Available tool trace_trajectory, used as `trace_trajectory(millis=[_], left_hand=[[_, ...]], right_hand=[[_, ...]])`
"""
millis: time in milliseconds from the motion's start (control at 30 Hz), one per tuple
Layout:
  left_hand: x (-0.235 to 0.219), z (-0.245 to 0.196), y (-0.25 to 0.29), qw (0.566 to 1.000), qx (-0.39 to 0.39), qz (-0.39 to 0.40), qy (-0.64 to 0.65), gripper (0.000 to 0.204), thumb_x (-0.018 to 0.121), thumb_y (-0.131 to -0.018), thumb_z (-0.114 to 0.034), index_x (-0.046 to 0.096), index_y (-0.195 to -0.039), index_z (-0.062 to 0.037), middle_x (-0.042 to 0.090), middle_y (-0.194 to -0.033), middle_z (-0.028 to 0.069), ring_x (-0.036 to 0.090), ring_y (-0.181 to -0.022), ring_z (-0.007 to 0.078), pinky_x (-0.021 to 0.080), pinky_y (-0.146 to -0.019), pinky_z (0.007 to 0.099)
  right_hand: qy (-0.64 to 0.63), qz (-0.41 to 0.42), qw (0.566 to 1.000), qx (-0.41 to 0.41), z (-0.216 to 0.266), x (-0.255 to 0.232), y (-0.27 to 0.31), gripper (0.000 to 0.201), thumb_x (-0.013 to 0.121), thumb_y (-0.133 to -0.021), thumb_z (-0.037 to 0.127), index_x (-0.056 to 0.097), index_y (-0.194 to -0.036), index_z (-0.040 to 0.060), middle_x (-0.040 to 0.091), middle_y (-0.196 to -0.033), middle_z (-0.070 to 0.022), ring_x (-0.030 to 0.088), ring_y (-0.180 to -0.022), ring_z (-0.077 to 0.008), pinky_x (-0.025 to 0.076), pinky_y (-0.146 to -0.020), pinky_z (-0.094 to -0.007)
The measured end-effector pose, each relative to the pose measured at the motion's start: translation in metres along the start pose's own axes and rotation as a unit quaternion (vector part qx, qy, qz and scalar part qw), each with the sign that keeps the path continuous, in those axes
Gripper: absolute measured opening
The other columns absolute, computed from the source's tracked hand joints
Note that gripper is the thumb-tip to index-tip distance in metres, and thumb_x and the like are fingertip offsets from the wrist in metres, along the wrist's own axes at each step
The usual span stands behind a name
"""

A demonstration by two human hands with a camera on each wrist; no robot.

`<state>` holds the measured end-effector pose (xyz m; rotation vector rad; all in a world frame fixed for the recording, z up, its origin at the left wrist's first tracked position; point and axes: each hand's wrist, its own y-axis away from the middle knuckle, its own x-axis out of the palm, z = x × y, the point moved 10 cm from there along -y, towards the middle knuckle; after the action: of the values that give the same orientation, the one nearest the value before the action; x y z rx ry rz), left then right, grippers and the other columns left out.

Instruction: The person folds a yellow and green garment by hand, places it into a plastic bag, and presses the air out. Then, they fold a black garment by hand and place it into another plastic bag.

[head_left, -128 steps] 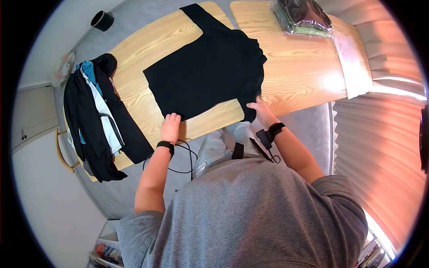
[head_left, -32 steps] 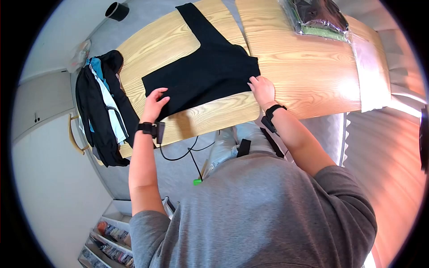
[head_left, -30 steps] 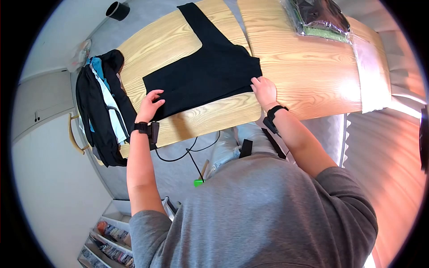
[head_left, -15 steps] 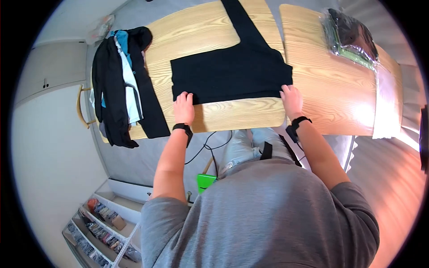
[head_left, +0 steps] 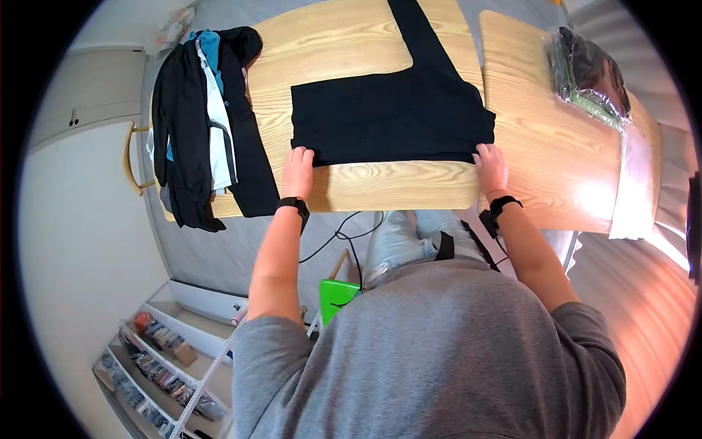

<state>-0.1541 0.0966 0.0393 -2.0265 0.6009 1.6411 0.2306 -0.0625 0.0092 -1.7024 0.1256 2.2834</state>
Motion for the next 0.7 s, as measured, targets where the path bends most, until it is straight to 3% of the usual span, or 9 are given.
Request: trace_trajectory(millis=[167,333,367,433,467,500,567,633,700], left_hand=[[0.024,0.01,0.013,0.998,-0.052,0.024,0.028,0.02,0.048,-0.081,-0.002,0.056,-0.099,-0.0042,0.054,-0.105,0.0117,0.051,-0.1,0.03,0.045,-0.086,0.0378],[-0.003,0.003,0.011,0.997,-0.059,-0.01,0.039,0.029,0.054,-0.07,0.003,0.059,-0.098,-0.0054,0.056,-0.105,0.0098,0.052,-0.101,0.0296,0.042,-0.089,0.0426],[-0.011,-0.001,0.007,0.996,-0.076,-0.022,0.039,0.03,0.055,-0.071,0.002,0.059,-0.1,-0.0054,0.056,-0.107,0.0093,0.052,-0.103,0.0297,0.042,-0.09,0.0424],[-0.009,-0.012,0.0,0.997,-0.036,-0.035,0.06,0.034,0.057,-0.077,-0.004,0.058,-0.111,-0.0069,0.054,-0.121,0.0106,0.049,-0.114,0.0308,0.039,-0.096,0.0431],[-0.008,-0.018,-0.004,0.997,-0.031,-0.033,0.066,0.034,0.057,-0.077,-0.004,0.058,-0.111,-0.0069,0.054,-0.121,0.0106,0.049,-0.114,0.0308,0.039,-0.096,0.0431],[-0.005,-0.028,-0.011,0.999,-0.017,-0.022,0.031,0.037,0.057,-0.082,-0.01,0.056,-0.118,-0.0093,0.048,-0.13,0.0113,0.044,-0.121,0.0309,0.036,-0.1,0.0448],[0.018,-0.03,-0.019,0.998,-0.037,0.048,-0.028,0.049,0.053,-0.09,-0.029,0.043,-0.137,-0.0174,0.029,-0.149,0.0123,0.026,-0.137,0.0309,0.025,-0.107,0.0523],[0.037,-0.008,-0.014,0.994,-0.089,0.04,-0.043,0.055,0.05,-0.092,-0.037,0.035,-0.142,-0.0195,0.022,-0.151,0.0133,0.021,-0.139,0.0323,0.02,-0.108,0.0555],[0.051,0.004,-0.011,0.992,-0.105,0.061,-0.028,0.059,0.044,-0.093,-0.045,0.029,-0.145,-0.0207,0.016,-0.153,0.0147,0.017,-0.14,0.0334,0.019,-0.108,0.0567]], right_hand=[[-0.022,0.013,1.0,-0.007,0.001,-0.001,0.001,0.016,0.066,-0.078,0.016,0.056,-0.089,0.009,0.056,-0.086,-0.0092,0.056,-0.087,-0.029,0.047,-0.074,-0.0404],[-0.047,0.009,0.999,-0.019,0.014,-0.029,0.001,0.022,0.065,-0.072,0.01,0.059,-0.093,0.0083,0.058,-0.094,-0.0091,0.056,-0.09,-0.0292,0.046,-0.079,-0.0393],[-0.042,0.007,0.999,-0.017,0.021,-0.032,-0.004,0.022,0.065,-0.072,0.01,0.059,-0.093,0.0083,0.058,-0.094,-0.0091,0.056,-0.09,-0.0292,0.046,-0.079,-0.0393],[-0.061,-0.089,0.992,-0.069,0.055,-0.048,-0.013,0.028,0.063,-0.07,0.008,0.061,-0.098,0.0087,0.061,-0.102,-0.0089,0.057,-0.096,-0.0287,0.046,-0.082,-0.0382],[-0.083,-0.034,0.993,-0.077,0.074,-0.035,-0.025,0.032,0.061,-0.074,0.012,0.06,-0.106,0.0097,0.058,-0.112,-0.0097,0.055,-0.104,-0.0282,0.044,-0.088,-0.0394],[-0.104,0.019,0.991,-0.084,0.094,-0.02,-0.037,0.037,0.06,-0.078,0.016,0.059,-0.114,0.0106,0.056,-0.121,-0.0105,0.052,-0.112,-0.0276,0.041,-0.094,-0.0406],[0.025,0.028,0.993,-0.109,0.13,-0.007,-0.042,0.046,0.053,-0.088,0.029,0.049,-0.131,0.0147,0.043,-0.137,-0.0136,0.039,-0.128,-0.0265,0.03,-0.104,-0.0481],[0.092,0.043,0.994,-0.04,0.123,0.014,-0.041,0.054,0.048,-0.091,0.042,0.038,-0.14,0.0204,0.032,-0.146,-0.0128,0.028,-0.136,-0.0256,0.021,-0.107,-0.0549],[0.11,0.055,0.992,0.032,0.099,0.028,-0.032,0.059,0.047,-0.09,0.049,0.036,-0.141,0.0234,0.029,-0.147,-0.0138,0.026,-0.136,-0.0298,0.022,-0.105,-0.0589]])
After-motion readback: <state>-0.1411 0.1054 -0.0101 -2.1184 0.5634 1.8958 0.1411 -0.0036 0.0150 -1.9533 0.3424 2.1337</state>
